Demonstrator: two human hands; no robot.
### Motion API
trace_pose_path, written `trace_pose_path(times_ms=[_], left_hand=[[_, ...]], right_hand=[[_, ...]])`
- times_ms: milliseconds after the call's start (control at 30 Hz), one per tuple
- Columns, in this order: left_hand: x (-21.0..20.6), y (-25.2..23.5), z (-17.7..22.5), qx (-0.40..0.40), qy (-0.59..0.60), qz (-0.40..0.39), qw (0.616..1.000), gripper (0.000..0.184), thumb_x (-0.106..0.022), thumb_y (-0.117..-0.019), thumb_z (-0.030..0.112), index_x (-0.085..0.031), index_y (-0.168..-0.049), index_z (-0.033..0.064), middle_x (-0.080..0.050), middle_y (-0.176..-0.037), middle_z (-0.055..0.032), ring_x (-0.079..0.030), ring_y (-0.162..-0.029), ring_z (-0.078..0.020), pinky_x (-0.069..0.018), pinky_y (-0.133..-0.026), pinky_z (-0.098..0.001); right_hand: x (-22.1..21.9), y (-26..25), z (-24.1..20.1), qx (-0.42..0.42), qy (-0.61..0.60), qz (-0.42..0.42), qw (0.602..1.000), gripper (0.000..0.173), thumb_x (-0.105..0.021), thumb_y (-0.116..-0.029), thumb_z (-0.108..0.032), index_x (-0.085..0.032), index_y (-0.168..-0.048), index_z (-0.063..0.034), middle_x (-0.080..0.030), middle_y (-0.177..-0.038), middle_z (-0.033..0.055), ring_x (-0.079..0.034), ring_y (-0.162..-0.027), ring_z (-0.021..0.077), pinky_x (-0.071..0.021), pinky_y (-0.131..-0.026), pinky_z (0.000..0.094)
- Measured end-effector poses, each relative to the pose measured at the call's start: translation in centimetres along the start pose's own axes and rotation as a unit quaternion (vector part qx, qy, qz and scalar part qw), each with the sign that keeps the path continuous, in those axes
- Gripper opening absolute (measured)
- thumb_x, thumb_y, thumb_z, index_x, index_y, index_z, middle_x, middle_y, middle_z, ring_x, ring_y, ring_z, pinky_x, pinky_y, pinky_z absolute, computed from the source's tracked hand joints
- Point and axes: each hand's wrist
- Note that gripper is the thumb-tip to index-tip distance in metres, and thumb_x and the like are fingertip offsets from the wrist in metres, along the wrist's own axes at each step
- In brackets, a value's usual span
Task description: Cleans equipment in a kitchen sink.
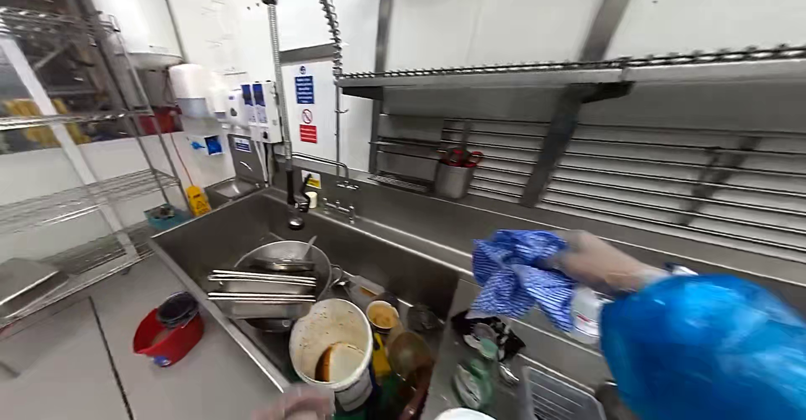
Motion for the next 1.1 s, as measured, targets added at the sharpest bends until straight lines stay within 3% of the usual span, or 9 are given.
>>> trace_pose_path(times_ms=[100, 200, 367, 467, 600, 767, 867, 967, 1100], left_hand=[[7.1, -5.8, 2.5, -0.01, -0.073, 0.108, 0.991, 0.033, -0.057, -0.0983, 0.012, -0.064, -0.129, 0.0001, -0.069, -0.126, -0.0098, -0.068, -0.109, -0.0185, -0.0564, -0.096, -0.038], [11.6, -13.6, 4.1, 0.024, -0.12, 0.091, 0.988, 0.05, -0.065, -0.094, 0.013, -0.056, -0.143, 0.0103, -0.059, -0.142, -0.0087, -0.066, -0.115, -0.018, -0.0555, -0.097, -0.0369], [15.6, -25.2, 1.1, 0.094, -0.094, -0.006, 0.991, 0.091, -0.072, -0.0938, 0.022, -0.014, -0.164, 0.0145, -0.037, -0.161, -0.0169, -0.051, -0.137, -0.0268, -0.0495, -0.105, -0.0449], [17.9, -29.7, -1.9, 0.094, -0.04, -0.005, 0.995, 0.073, -0.066, -0.0977, 0.023, -0.028, -0.159, 0.0078, -0.058, -0.138, -0.0173, -0.063, -0.119, -0.0228, -0.054, -0.099, -0.042], [21.8, -34.5, -4.1, 0.172, -0.002, 0.072, 0.982, 0.041, -0.07, -0.0951, 0.01, -0.056, -0.133, 0.0008, -0.071, -0.109, -0.0134, -0.071, -0.094, -0.0195, -0.0591, -0.084, -0.0378], [26.4, -39.4, -5.6, 0.226, -0.051, 0.126, 0.965, 0.029, -0.072, -0.0938, 0.01, -0.064, -0.119, -0.0019, -0.073, -0.102, -0.0143, -0.071, -0.093, -0.0213, -0.0583, -0.086, -0.0405], [30.5, -41.9, -7.1, 0.24, -0.08, 0.13, 0.959, 0.029, -0.071, -0.0931, 0.005, -0.064, -0.12, -0.0051, -0.071, -0.109, -0.0185, -0.069, -0.099, -0.0246, -0.0554, -0.092, -0.0439], [34.5, -43.8, -8.4, 0.255, -0.099, 0.14, 0.952, 0.03, -0.07, -0.0928, 0.004, -0.063, -0.121, -0.004, -0.07, -0.107, -0.0172, -0.069, -0.097, -0.0234, -0.0564, -0.089, -0.0432], [39.5, -46.9, -8.9, 0.241, -0.083, 0.215, 0.943, 0.031, -0.069, -0.0923, 0.001, -0.062, -0.122, -0.0059, -0.069, -0.107, -0.0194, -0.068, -0.095, -0.0247, -0.0563, -0.086, -0.044]], right_hand=[[-9.3, -4.9, -6.3, 0.033, 0.023, -0.056, 0.998, 0.019, -0.068, -0.0903, 0.006, -0.073, -0.108, 0.0004, -0.072, -0.099, 0.0222, -0.068, -0.091, 0.0356, -0.0527, -0.084, 0.0598], [-17.5, -8.4, -11.5, 0.072, 0.079, -0.14, 0.984, 0.024, -0.067, -0.0941, -0.005, -0.074, -0.117, -0.0039, -0.072, -0.114, 0.0221, -0.068, -0.109, 0.0377, -0.0503, -0.098, 0.0611], [-29.2, -13.1, -16.5, 0.195, 0.045, -0.253, 0.947, 0.034, -0.063, -0.0928, -0.003, -0.071, -0.126, -0.004, -0.07, -0.126, 0.0193, -0.064, -0.122, 0.0323, -0.0461, -0.109, 0.0536], [-34.3, -15.8, -17.5, 0.245, -0.021, -0.274, 0.93, 0.038, -0.067, -0.0901, -0.002, -0.069, -0.128, -0.0025, -0.069, -0.128, 0.0196, -0.063, -0.124, 0.0317, -0.0466, -0.109, 0.0521], [-40.4, -21.0, -16.8, 0.228, -0.065, -0.273, 0.932, 0.045, -0.069, -0.0895, -0.002, -0.062, -0.134, -0.001, -0.064, -0.134, 0.0202, -0.061, -0.127, 0.0295, -0.0448, -0.112, 0.0453], [-41.3, -26.4, -16.4, 0.126, -0.086, -0.341, 0.928, 0.061, -0.073, -0.0942, -0.017, -0.048, -0.147, -0.0017, -0.06, -0.138, 0.0225, -0.061, -0.126, 0.0317, -0.0469, -0.11, 0.0487], [-40.0, -30.6, -13.3, 0.088, -0.047, -0.346, 0.933, 0.04, -0.066, -0.1007, -0.022, -0.063, -0.134, 0.0006, -0.067, -0.128, 0.0221, -0.064, -0.119, 0.0331, -0.0471, -0.107, 0.051], [-38.9, -35.6, -9.9, 0.01, 0.035, -0.284, 0.958, 0.038, -0.057, -0.1047, -0.027, -0.065, -0.133, -0.0028, -0.067, -0.129, 0.0217, -0.063, -0.123, 0.0357, -0.0447, -0.108, 0.056], [-37.9, -42.0, -10.3, -0.069, 0.094, -0.191, 0.975, 0.048, -0.048, -0.109, -0.025, -0.046, -0.152, -0.0045, -0.056, -0.144, 0.026, -0.054, -0.135, 0.0405, -0.039, -0.114, 0.0579]])
Point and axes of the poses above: each hand's wrist, its own y-axis away from the middle knuckle, its own x-axis out of the back of the hand, z = x × y
